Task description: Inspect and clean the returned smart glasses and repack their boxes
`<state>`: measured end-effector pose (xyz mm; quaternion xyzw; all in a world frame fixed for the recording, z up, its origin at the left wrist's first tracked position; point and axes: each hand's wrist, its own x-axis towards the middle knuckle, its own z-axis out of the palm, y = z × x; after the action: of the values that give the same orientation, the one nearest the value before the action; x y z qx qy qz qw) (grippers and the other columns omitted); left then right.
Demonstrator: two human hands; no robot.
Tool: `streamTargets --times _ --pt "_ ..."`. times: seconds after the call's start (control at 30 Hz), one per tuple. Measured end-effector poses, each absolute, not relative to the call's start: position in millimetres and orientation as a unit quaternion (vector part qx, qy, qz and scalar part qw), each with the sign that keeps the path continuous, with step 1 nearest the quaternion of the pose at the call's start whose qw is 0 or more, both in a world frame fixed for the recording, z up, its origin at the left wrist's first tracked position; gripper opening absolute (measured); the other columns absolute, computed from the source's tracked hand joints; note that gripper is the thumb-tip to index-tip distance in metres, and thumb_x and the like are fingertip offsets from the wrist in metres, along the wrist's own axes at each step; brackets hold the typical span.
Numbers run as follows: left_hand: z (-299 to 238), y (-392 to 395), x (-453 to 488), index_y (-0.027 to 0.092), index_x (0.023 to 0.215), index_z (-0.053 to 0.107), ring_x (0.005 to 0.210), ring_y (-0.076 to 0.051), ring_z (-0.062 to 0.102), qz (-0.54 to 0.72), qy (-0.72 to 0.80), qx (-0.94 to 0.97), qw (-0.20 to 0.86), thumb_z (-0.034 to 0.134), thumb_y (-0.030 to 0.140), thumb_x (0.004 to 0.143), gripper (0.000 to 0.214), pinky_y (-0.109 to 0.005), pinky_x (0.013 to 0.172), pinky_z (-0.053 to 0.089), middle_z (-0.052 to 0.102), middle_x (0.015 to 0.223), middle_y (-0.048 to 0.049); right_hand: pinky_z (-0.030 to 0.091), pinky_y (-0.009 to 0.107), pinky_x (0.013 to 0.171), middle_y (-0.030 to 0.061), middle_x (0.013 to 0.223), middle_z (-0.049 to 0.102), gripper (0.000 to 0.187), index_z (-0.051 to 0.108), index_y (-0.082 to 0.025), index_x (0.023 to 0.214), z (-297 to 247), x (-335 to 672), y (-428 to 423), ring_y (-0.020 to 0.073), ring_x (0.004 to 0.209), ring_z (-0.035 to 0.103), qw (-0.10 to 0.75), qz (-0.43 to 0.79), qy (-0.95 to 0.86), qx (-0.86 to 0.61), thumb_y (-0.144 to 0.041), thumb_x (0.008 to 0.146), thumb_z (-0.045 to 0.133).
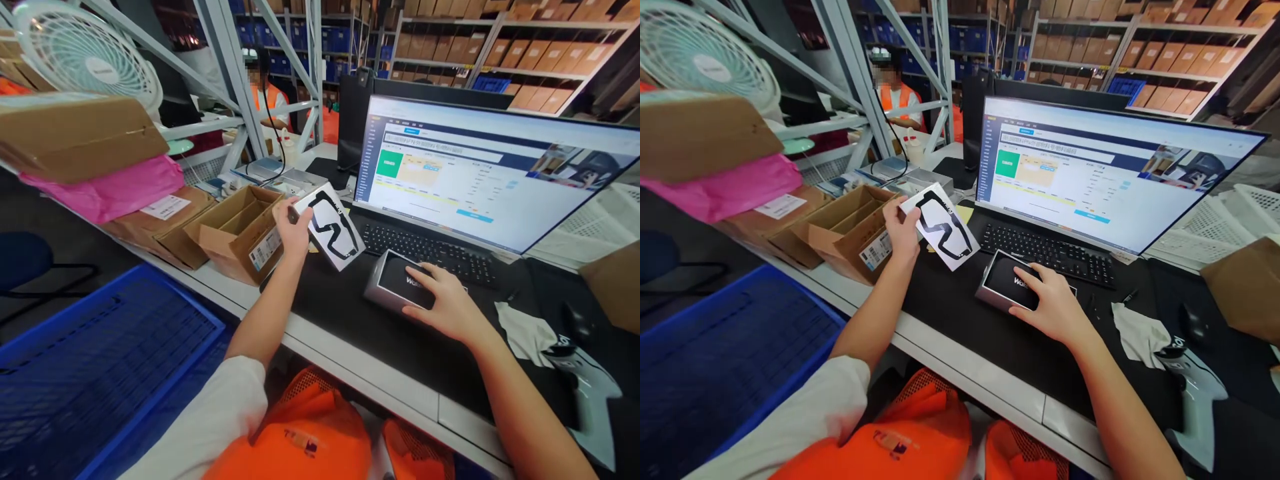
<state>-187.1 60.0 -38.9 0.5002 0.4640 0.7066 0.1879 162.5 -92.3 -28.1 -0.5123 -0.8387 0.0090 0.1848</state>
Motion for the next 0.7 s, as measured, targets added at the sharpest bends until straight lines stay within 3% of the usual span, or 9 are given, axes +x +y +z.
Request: streamTargets --times 0.1,0.2,0.33,0.47,0.57,0.7 --pt "-32 45 -189 0.022 0.110 0.060 0.132 -0.027 0.045 0.669 0.485 0.557 0.084 0.084 0.045 0.072 0.050 -0.044 0.120 0.036 0.044 0.130 -0.0076 0.046 0.059 0.108 0.0133 0.149 0.051 0.082 0.049 -0.032 0.155 -35 155 -96 0.0387 0.130 0.054 0.105 0.073 -0.843 -0.523 -0.058 0.081 0.075" --pt "-24 26 -179 0.024 0.109 0.060 0.128 -0.029 0.049 0.563 0.490 0.665 0.006 0.084 0.029 0.070 0.046 -0.049 0.118 0.038 0.047 0.125 -0.0082 0.046 0.061 0.108 0.0138 0.148 0.052 0.082 0.049 -0.031 0.155 -34 142 -100 0.0398 0.128 0.055 0.073 0.094 -0.836 -0.535 -0.064 0.083 0.071" --pt "-8 -2 -173 0.023 0.110 0.059 0.140 -0.037 0.039 0.452 0.505 0.735 -0.004 0.084 0.036 0.073 0.045 -0.056 0.121 0.034 0.048 0.133 -0.0119 0.044 0.059 0.112 0.0145 0.154 0.047 0.067 0.055 -0.029 0.151 -24 119 -92 0.0389 0.135 0.052 0.066 0.118 -0.839 -0.526 -0.063 0.093 0.060" --pt "-4 -32 -155 0.022 0.108 0.063 0.154 -0.041 0.023 0.487 0.446 0.751 -0.027 0.076 0.044 0.082 0.036 -0.061 0.127 0.022 0.047 0.146 -0.0131 0.042 0.060 0.114 0.0192 0.152 0.048 0.055 0.064 -0.019 0.139 -24 99 -66 0.0402 0.136 0.051 0.074 0.116 -0.864 -0.485 -0.047 0.093 0.064" --pt "-19 -51 -128 0.025 0.126 0.060 0.153 -0.035 0.033 0.454 0.327 0.824 0.090 0.065 0.052 0.090 0.045 -0.056 0.129 0.025 0.049 0.151 -0.0121 0.047 0.054 0.109 0.0182 0.139 0.058 0.035 0.071 -0.016 0.117 -28 97 -49 0.0340 0.126 0.058 0.120 0.199 -0.873 -0.429 -0.039 0.092 0.063" --pt "-51 -54 -98 0.024 0.162 0.021 0.160 -0.035 0.016 0.282 0.258 0.870 0.311 0.061 0.068 0.088 0.095 -0.057 0.131 0.020 0.019 0.171 -0.0165 0.048 0.051 0.108 0.0115 0.126 0.067 0.034 0.069 -0.020 0.110 -18 117 -44 0.0293 0.118 0.062 0.207 0.334 -0.833 -0.389 -0.047 0.090 0.067"
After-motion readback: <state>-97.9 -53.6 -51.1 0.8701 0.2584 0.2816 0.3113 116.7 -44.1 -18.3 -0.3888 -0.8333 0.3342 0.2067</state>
